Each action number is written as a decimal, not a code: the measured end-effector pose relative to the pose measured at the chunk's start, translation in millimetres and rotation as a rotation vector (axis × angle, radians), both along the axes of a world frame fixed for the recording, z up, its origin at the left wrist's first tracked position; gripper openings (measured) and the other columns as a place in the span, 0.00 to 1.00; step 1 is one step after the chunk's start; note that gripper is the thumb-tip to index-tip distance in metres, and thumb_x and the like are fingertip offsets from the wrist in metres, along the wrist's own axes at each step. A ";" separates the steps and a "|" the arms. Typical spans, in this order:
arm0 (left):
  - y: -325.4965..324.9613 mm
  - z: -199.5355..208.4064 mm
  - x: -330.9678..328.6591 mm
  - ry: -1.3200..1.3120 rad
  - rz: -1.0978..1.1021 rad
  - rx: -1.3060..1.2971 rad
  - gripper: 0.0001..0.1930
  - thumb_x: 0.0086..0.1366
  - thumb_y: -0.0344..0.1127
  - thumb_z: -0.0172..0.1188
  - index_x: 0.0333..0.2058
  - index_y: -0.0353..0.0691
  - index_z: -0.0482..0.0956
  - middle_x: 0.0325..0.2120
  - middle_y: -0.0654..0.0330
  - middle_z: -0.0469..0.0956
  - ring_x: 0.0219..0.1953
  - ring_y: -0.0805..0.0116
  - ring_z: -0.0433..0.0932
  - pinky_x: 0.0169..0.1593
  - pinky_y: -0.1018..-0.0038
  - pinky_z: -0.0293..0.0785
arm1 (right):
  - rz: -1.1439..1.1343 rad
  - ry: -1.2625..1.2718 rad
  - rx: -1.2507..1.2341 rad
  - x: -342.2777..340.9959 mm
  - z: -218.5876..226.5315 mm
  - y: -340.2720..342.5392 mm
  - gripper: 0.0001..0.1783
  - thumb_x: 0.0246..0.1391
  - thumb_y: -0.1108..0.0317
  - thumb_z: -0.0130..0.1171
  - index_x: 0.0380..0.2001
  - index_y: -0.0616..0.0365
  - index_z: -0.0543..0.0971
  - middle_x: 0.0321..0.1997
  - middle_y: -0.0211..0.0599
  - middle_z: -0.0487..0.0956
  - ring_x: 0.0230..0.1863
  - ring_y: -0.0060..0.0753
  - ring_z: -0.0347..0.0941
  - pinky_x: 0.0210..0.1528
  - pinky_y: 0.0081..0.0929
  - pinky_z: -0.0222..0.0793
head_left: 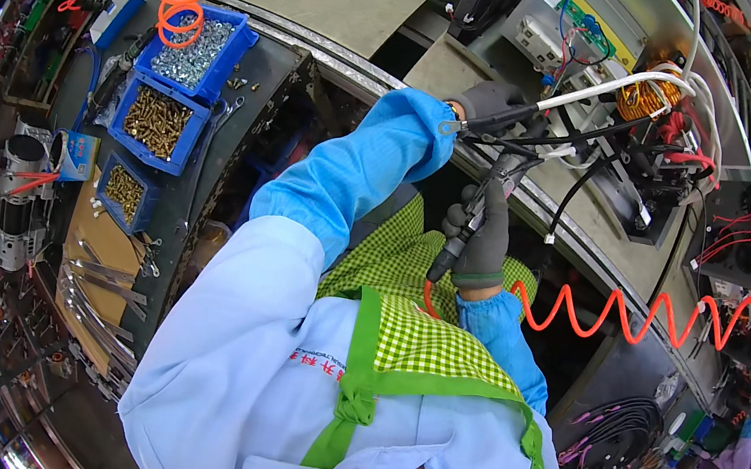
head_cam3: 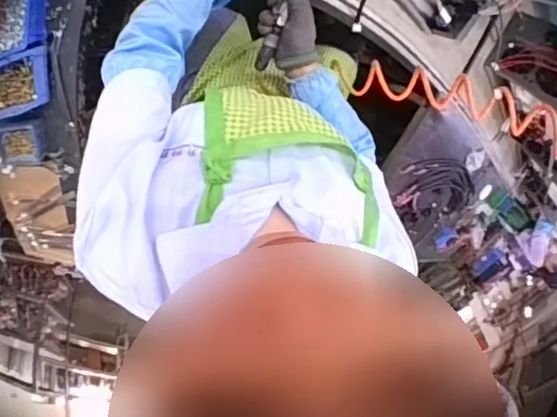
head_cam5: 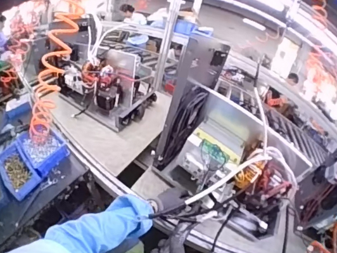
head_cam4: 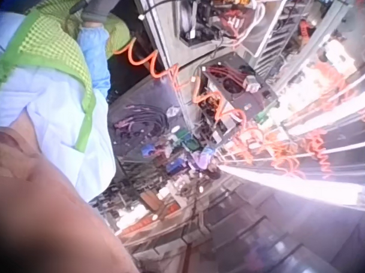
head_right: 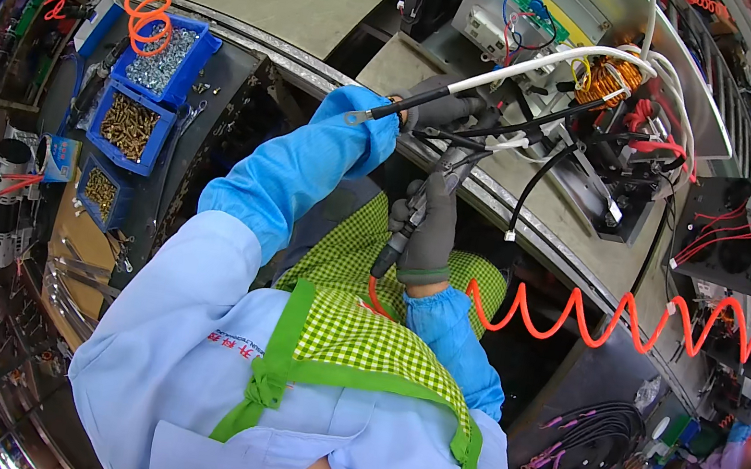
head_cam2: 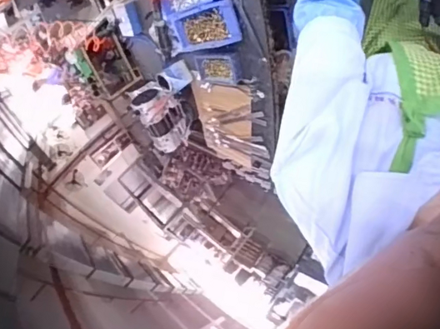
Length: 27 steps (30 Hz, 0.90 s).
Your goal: Assembling and wiring components inside an electronic enclosure on a factory floor.
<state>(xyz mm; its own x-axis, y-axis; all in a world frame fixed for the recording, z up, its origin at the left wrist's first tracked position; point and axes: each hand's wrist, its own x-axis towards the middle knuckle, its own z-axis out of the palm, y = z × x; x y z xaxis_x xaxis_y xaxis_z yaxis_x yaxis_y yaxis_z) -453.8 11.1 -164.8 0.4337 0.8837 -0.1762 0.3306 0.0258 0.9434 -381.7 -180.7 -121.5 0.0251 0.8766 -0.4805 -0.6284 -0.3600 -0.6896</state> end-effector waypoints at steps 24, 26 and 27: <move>-140.0 82.2 114.1 -0.093 -0.705 0.678 0.20 0.58 0.45 0.57 0.44 0.39 0.73 0.37 0.50 0.76 0.41 0.51 0.75 0.45 0.60 0.71 | 0.063 -1.908 -0.136 380.7 48.6 -175.1 0.24 0.40 0.61 0.61 0.43 0.60 0.72 0.33 0.55 0.77 0.37 0.60 0.74 0.38 0.45 0.69; -118.4 75.8 146.0 0.074 -0.498 0.789 0.25 0.55 0.43 0.61 0.50 0.42 0.68 0.48 0.51 0.69 0.49 0.49 0.70 0.50 0.59 0.67 | 0.163 -1.963 -0.141 409.2 50.6 -164.1 0.25 0.41 0.60 0.61 0.44 0.59 0.72 0.33 0.56 0.77 0.38 0.63 0.72 0.38 0.46 0.69; -105.8 75.5 154.8 0.213 -0.399 0.893 0.29 0.52 0.41 0.62 0.53 0.41 0.66 0.52 0.51 0.66 0.53 0.48 0.65 0.53 0.59 0.66 | 0.171 -1.966 -0.047 420.6 54.2 -164.4 0.25 0.41 0.60 0.62 0.44 0.58 0.73 0.33 0.55 0.77 0.38 0.62 0.72 0.38 0.47 0.69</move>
